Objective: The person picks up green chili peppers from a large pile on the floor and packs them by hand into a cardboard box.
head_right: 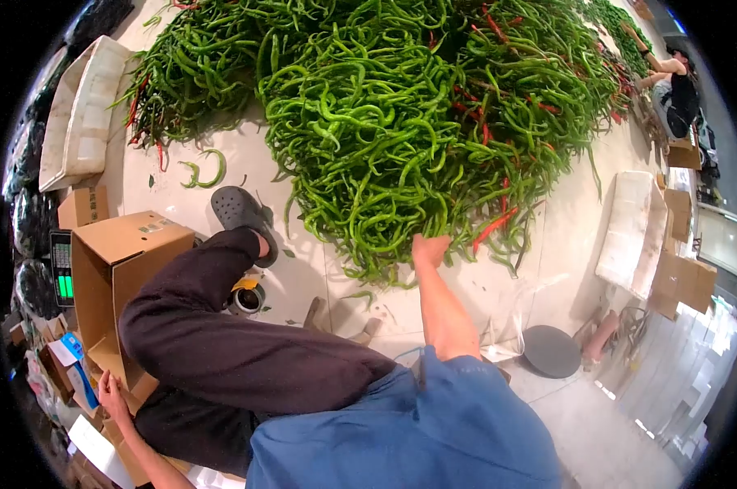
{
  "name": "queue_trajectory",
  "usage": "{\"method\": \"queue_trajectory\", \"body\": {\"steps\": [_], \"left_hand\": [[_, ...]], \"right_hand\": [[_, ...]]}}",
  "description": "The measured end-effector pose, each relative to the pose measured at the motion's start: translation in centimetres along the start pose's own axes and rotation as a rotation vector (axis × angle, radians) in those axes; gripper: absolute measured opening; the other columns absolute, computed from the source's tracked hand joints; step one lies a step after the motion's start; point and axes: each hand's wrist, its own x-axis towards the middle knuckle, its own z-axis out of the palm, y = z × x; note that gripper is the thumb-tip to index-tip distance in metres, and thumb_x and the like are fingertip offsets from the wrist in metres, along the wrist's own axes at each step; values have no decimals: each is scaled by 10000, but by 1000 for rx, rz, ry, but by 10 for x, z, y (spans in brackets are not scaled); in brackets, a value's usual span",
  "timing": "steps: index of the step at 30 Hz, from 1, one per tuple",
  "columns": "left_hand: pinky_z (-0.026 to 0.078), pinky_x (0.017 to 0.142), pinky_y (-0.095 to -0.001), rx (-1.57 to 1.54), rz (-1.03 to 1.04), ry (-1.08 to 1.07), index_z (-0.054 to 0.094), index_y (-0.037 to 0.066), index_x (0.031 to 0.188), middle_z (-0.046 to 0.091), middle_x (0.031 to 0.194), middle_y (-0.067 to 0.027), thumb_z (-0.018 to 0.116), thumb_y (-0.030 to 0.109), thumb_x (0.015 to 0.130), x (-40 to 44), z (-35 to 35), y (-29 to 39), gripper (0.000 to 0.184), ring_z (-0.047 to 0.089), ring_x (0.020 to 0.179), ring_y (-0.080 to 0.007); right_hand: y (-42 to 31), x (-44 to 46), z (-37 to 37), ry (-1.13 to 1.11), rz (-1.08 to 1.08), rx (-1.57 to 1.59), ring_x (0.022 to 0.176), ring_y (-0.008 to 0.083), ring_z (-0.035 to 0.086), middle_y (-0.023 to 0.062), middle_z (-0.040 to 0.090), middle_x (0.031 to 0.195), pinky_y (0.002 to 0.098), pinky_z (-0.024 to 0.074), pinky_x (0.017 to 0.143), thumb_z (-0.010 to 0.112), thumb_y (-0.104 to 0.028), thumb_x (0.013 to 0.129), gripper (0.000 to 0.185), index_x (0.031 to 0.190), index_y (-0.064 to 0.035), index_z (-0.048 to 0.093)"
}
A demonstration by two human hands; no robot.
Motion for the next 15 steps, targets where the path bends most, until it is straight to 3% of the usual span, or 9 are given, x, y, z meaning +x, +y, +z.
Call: {"method": "queue_trajectory", "body": {"steps": [4, 8, 15], "left_hand": [[486, 732, -234, 103, -52, -82, 631, -20, 1298, 691, 1016, -61, 612, 222, 1029, 2, 3, 10, 362, 640, 883, -123], [502, 740, -255, 78, -34, -122, 653, 4, 1273, 695, 1016, -52, 611, 273, 1026, 0, 2, 19, 368, 673, 920, -138], [500, 756, -243, 86, 19, -106, 654, 5, 1267, 681, 984, -39, 614, 237, 1026, -3, 15, 44, 337, 651, 883, -122]], "right_hand": [[20, -36, -16, 82, -47, -13, 1174, 443, 593, 309, 601, 1233, 453, 454, 1048, 798, -240, 718, 718, 1261, 90, 463], [19, -46, -35, 23, -44, -55, 1142, 454, 600, 280, 604, 1224, 515, 476, 987, 779, -270, 739, 645, 1213, 57, 488], [-13, -11, -97, 10, -285, -264, 1041, 452, 659, 302, 680, 1064, 493, 519, 921, 781, -279, 700, 618, 1131, 88, 532]]}}
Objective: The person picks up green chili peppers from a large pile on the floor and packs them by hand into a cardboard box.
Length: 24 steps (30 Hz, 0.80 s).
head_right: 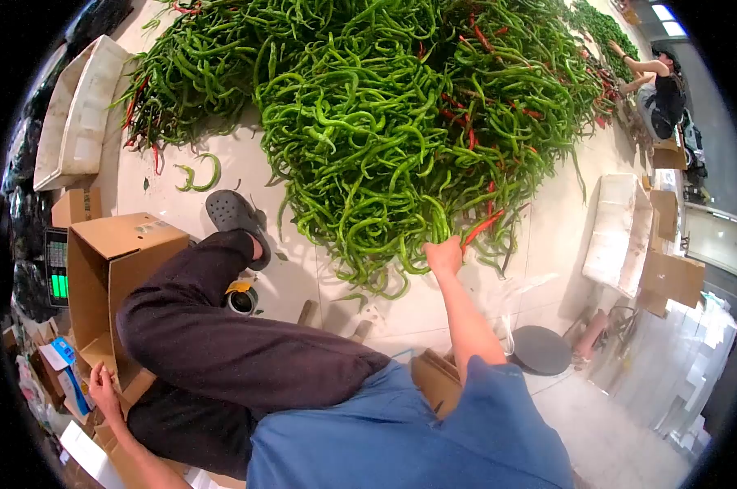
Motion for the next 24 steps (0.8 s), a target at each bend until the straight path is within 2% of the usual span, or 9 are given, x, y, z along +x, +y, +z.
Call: {"method": "queue_trajectory", "body": {"steps": [2, 6, 10, 13, 14, 17, 18, 21, 24], "left_hand": [[504, 758, -250, 3, -16, -4, 660, -2, 1252, 685, 970, -49, 623, 217, 1021, -2, 4, 14, 320, 649, 883, -129], [503, 777, -259, -40, -11, -66, 673, -8, 1219, 684, 963, -49, 616, 180, 1017, -9, 9, 24, 282, 625, 860, -117], [490, 762, -252, -10, 102, -44, 690, -21, 1148, 669, 939, -30, 625, 169, 1009, -16, 9, 24, 244, 609, 836, -110], [494, 772, -261, -30, 167, -80, 690, -20, 1155, 669, 943, -36, 623, 177, 1009, -14, 6, 14, 254, 610, 838, -114], [493, 778, -261, -30, 137, -94, 688, -22, 1158, 671, 949, -37, 622, 176, 1010, -14, 5, 15, 255, 609, 844, -115], [490, 798, -259, -27, 94, -113, 681, -27, 1166, 673, 967, -39, 617, 168, 1010, -19, 5, 20, 258, 610, 867, -115], [488, 804, -257, -22, 118, -101, 678, -28, 1169, 673, 974, -39, 615, 164, 1010, -19, 5, 21, 257, 610, 876, -115], [487, 836, -255, -56, 138, -123, 666, -43, 1178, 674, 1014, -42, 607, 148, 1013, -23, 0, 26, 260, 613, 922, -115], [486, 826, -245, -128, 127, -106, 662, -53, 1175, 670, 1021, -35, 598, 143, 1021, -27, 2, 28, 257, 606, 921, -103]], "right_hand": [[-3, -5, -8, -11, -5, -10, 1027, 434, 676, 313, 688, 1050, 484, 525, 911, 789, -265, 679, 581, 1085, 101, 593], [-3, -32, -6, -147, 35, 148, 1079, 449, 652, 304, 679, 1109, 474, 509, 966, 770, -269, 687, 597, 1137, 80, 592], [0, -36, 10, 86, 69, 166, 982, 432, 691, 284, 716, 993, 468, 537, 890, 762, -243, 683, 447, 967, 90, 671], [-3, -24, 5, 101, 105, 296, 867, 377, 719, 234, 738, 915, 449, 548, 829, 803, -233, 656, 400, 901, 70, 712], [-27, -42, -15, 120, 59, 428, 802, 379, 716, 226, 736, 860, 453, 548, 795, 805, -244, 658, 387, 868, 69, 715], [-28, 8, 28, 198, 98, 536, 796, 390, 709, 235, 733, 847, 452, 548, 799, 804, -259, 657, 399, 841, 82, 709], [-41, -5, 19, 167, 105, 517, 907, 405, 696, 269, 719, 951, 448, 535, 873, 800, -275, 657, 493, 945, 104, 673], [-54, -48, -4, 184, -9, 311, 1000, 419, 669, 300, 686, 1013, 457, 506, 923, 777, -246, 673, 550, 1034, 121, 583], [-25, -39, -16, 183, -16, 367, 1000, 394, 671, 278, 684, 1048, 441, 515, 924, 796, -266, 667, 582, 1069, 98, 586]]}}
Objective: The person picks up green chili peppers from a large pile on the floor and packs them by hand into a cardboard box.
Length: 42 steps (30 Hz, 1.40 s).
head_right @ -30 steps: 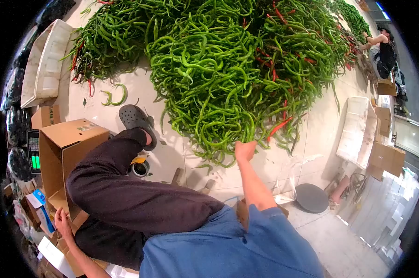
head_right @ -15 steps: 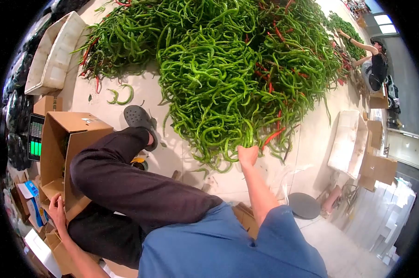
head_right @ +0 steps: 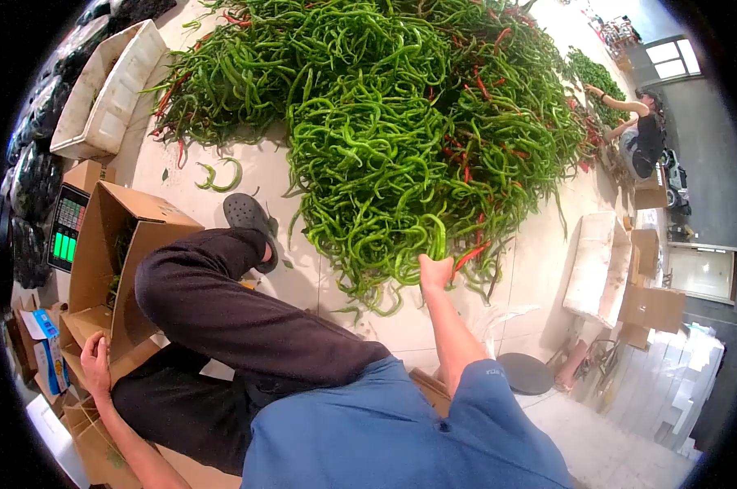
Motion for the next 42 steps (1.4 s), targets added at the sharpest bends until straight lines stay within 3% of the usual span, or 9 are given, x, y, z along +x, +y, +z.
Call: {"method": "queue_trajectory", "body": {"steps": [10, 15, 21, 26, 30, 35, 37, 38, 42], "left_hand": [[495, 854, -261, 0, 46, 10, 657, -47, 1193, 683, 1060, -61, 591, 135, 1024, -2, 1, 16, 257, 622, 949, -123], [504, 889, -286, 5, 141, 60, 653, -54, 1197, 692, 1113, -95, 608, 113, 1008, -8, 4, 40, 257, 636, 1008, -155], [507, 884, -278, -117, 264, 88, 647, -60, 1204, 695, 1085, -91, 628, 63, 989, -14, 1, 96, 249, 641, 986, -145], [513, 903, -255, -512, 338, 38, 652, -50, 1228, 714, 1092, -79, 641, 69, 984, -10, -15, 144, 272, 655, 1006, -121], [548, 858, -285, -848, 364, -4, 639, -37, 1272, 709, 1162, -124, 631, 110, 985, 3, -26, 172, 323, 681, 1026, -167], [565, 863, -306, -1113, 305, -51, 603, 4, 1308, 688, 1154, -89, 626, 169, 1010, 36, -20, 123, 342, 663, 1051, -165], [566, 851, -309, -1086, 164, 8, 614, 26, 1284, 685, 1128, -68, 625, 239, 1022, 39, -27, 105, 338, 657, 1027, -154], [567, 847, -313, -1137, 141, 27, 613, 30, 1288, 687, 1126, -64, 623, 266, 1025, 42, -31, 95, 354, 659, 1025, -156], [560, 861, -344, -1380, 96, 151, 626, 40, 1255, 696, 1110, -63, 598, 355, 1034, 45, -52, 66, 385, 662, 1007, -168]], "right_hand": [[-8, -22, -88, -203, -245, 150, 867, 225, 676, 136, 706, 987, 351, 543, 825, 792, -146, 705, 475, 1098, 40, 600], [-87, -59, -142, -331, -391, 115, 919, 209, 663, 136, 690, 1044, 338, 536, 839, 807, -135, 724, 514, 1145, 34, 565], [-212, -102, -170, -675, -579, 419, 920, 158, 652, 103, 690, 1066, 304, 541, 829, 793, -93, 766, 485, 1177, 36, 570], [-323, -166, -165, -949, -714, 456, 921, 139, 650, 83, 692, 1067, 291, 541, 836, 797, -83, 760, 497, 1194, 29, 583], [-406, -236, -156, -1212, -835, 416, 863, 153, 686, 92, 712, 1011, 300, 562, 804, 771, -87, 784, 456, 1194, 25, 606], [-482, -344, -127, -1537, -963, 420, 867, 181, 694, 127, 718, 985, 319, 565, 812, 673, -97, 819, 405, 1195, 45, 622], [-498, -388, -115, -1627, -974, 409, 898, 215, 719, 153, 712, 1092, 336, 600, 836, 663, -125, 779, 534, 1270, 67, 582], [-507, -403, -102, -1686, -960, 389, 942, 199, 696, 145, 710, 1054, 333, 576, 868, 663, -109, 812, 456, 1228, 68, 603], [-521, -464, -48, -1925, -923, 344, 990, 223, 698, 176, 679, 1158, 338, 581, 884, 675, -129, 784, 615, 1345, 70, 523]]}}
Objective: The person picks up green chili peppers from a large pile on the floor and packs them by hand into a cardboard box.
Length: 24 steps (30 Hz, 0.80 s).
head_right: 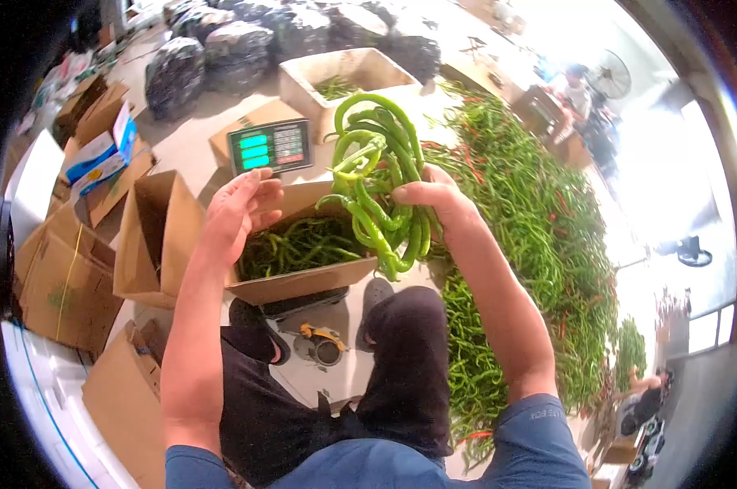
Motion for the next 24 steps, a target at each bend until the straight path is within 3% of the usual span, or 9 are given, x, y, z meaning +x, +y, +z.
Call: {"method": "queue_trajectory", "body": {"steps": [4, 8, 11, 13, 16, 22, 24], "left_hand": [[524, 848, -326, -32, 10, 140, 668, 108, 1095, 681, 1033, -13, 630, 371, 1013, -6, -25, 8, 279, 629, 977, -121], [525, 803, -305, -68, 68, 289, 678, 93, 1061, 689, 1004, -9, 639, 287, 1001, -3, -50, 8, 207, 640, 936, -113], [544, 836, -322, -50, 102, 369, 678, 65, 1117, 700, 1047, -51, 628, 255, 998, -2, -58, 13, 230, 660, 975, -154], [539, 830, -311, -35, 127, 419, 679, 63, 1124, 699, 1048, -49, 647, 223, 974, 2, -61, 13, 221, 657, 964, -148], [523, 826, -291, -6, 152, 475, 683, 61, 1124, 693, 1054, -38, 660, 207, 964, 5, -60, 15, 218, 645, 966, -131], [510, 841, -284, 53, 141, 485, 683, 47, 1123, 683, 1049, -41, 662, 197, 965, 13, -58, 10, 219, 633, 981, -124], [496, 788, -266, 49, 174, 514, 695, 36, 1089, 682, 995, -26, 684, 188, 945, 15, -57, 10, 210, 612, 907, -101]], "right_hand": [[35, 64, 4, -218, 114, 65, 1003, 240, 696, 177, 671, 1171, 355, 579, 901, 703, -159, 763, 661, 1357, 54, 509], [58, 100, 17, -283, 134, 14, 989, 239, 690, 164, 670, 1173, 347, 568, 904, 740, -195, 732, 707, 1356, 49, 513], [65, 114, 29, -302, 112, -95, 956, 222, 683, 153, 683, 1141, 337, 559, 879, 733, -194, 722, 674, 1320, 56, 547], [69, 128, 22, -365, 160, -215, 890, 208, 678, 134, 710, 1040, 329, 547, 832, 716, -179, 710, 589, 1234, 71, 615], [73, 146, 15, -475, 208, -363, 824, 206, 685, 134, 716, 1016, 329, 557, 798, 724, -145, 724, 537, 1208, 71, 637], [75, 176, 17, -637, 335, -552, 916, 168, 671, 97, 695, 1104, 341, 564, 842, 791, -108, 739, 641, 1322, 36, 567], [76, 187, 19, -702, 373, -650, 975, 152, 655, 90, 692, 1125, 320, 561, 864, 786, -77, 745, 641, 1333, 38, 560]]}}
